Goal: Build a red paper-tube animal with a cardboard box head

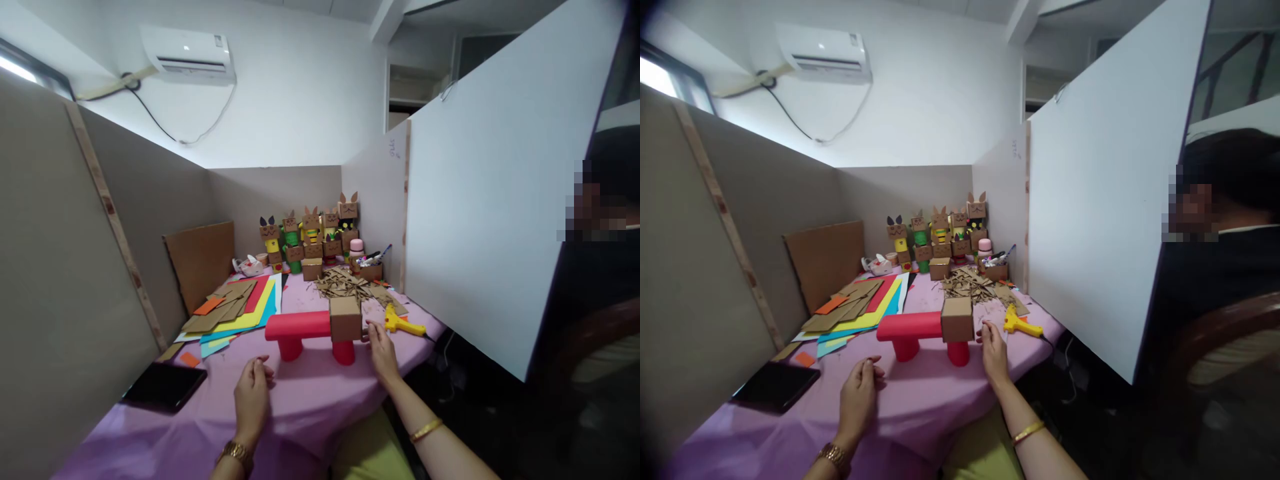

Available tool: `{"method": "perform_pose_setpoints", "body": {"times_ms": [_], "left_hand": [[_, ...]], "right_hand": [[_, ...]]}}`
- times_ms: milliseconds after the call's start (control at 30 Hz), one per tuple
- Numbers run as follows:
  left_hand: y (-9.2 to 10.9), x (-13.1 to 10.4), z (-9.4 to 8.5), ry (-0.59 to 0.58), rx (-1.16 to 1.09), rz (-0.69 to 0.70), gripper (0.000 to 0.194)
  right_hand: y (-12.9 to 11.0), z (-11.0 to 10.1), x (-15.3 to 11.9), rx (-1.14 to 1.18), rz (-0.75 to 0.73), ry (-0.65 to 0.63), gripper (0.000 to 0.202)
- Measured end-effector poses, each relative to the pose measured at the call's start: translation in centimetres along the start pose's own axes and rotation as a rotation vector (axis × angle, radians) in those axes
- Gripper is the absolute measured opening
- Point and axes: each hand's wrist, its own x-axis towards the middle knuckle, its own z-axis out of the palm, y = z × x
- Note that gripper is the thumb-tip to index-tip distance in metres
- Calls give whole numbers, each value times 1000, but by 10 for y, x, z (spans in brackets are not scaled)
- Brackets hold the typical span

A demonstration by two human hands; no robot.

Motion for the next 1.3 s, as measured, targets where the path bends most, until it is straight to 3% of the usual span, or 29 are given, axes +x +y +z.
{"method": "perform_pose_setpoints", "body": {"times_ms": [433,833,933,1100,1300], "left_hand": [[15,-5,-1,-15,129,-19,53],[13,-3,-1,-28,64,3,43],[13,-4,-2,-30,78,7,41],[14,-5,-3,-25,106,19,41],[9,-4,-2,-24,142,31,42]], "right_hand": [[-1,2,0,-72,-73,-46,58],[2,1,3,57,11,-55,58],[0,-4,8,145,28,-137,72],[-22,-14,25,219,4,-383,111],[-50,-15,42,237,53,-576,115]]}}
